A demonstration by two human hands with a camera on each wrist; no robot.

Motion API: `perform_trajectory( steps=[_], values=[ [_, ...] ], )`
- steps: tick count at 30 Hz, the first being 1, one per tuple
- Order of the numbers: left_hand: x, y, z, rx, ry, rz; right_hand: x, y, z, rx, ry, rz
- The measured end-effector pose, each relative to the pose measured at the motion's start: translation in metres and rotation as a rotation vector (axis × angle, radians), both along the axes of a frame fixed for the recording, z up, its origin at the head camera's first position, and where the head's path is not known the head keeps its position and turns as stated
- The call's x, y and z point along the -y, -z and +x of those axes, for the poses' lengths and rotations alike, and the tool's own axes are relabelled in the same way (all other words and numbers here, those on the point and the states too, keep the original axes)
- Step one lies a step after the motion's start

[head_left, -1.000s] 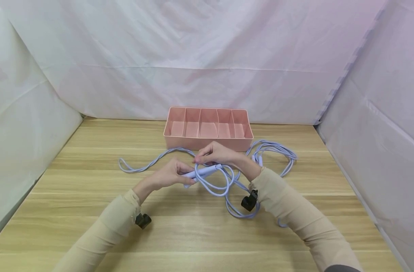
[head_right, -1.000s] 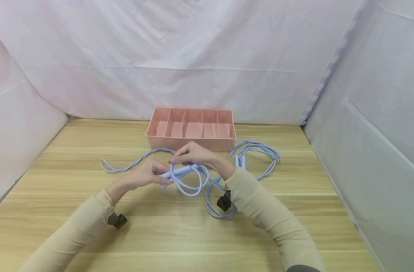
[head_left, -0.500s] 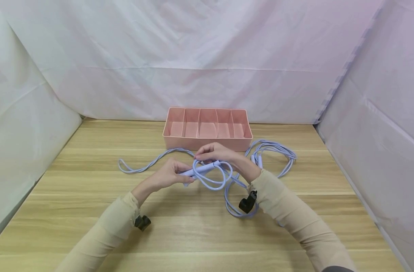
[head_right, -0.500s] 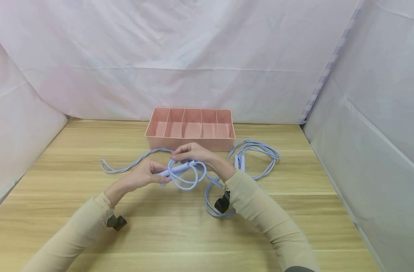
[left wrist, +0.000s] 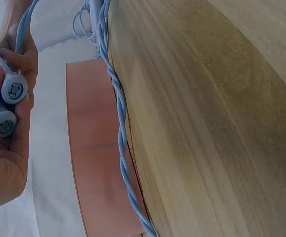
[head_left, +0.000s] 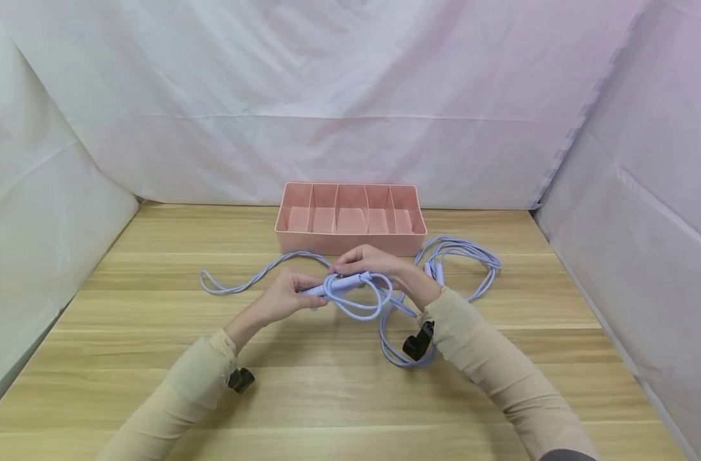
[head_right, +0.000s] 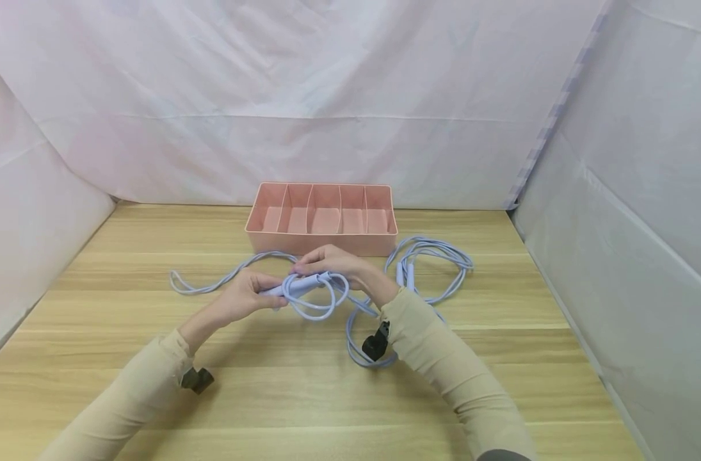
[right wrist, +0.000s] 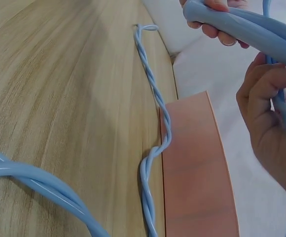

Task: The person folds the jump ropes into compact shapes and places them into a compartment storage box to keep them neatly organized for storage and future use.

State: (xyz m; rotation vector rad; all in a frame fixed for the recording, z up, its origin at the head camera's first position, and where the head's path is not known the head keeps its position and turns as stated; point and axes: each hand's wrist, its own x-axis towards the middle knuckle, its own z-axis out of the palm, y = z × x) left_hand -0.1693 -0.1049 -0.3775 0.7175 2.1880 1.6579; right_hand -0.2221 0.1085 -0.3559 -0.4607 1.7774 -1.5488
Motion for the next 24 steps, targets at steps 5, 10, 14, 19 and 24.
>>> perform_trajectory(
  steps=[5, 10, 14, 19, 24],
  values=[
    [-0.003, 0.001, 0.000, 0.017, -0.046, 0.020, 0.000, 0.001, -0.003, 0.019, 0.092, 0.114],
    [-0.004, 0.003, -0.002, 0.023, -0.099, 0.009, 0.004, 0.001, -0.004, 0.063, 0.162, 0.154],
    [-0.004, 0.003, -0.003, 0.027, -0.125, 0.014, 0.006, 0.001, -0.003, 0.064, 0.187, 0.158],
    [-0.003, 0.004, -0.004, 0.021, -0.146, 0.048, 0.010, 0.003, -0.001, 0.051, 0.191, 0.194],
    [-0.002, 0.003, -0.005, 0.020, -0.140, 0.052, 0.013, 0.009, 0.000, 0.041, 0.182, 0.167]
  ],
)
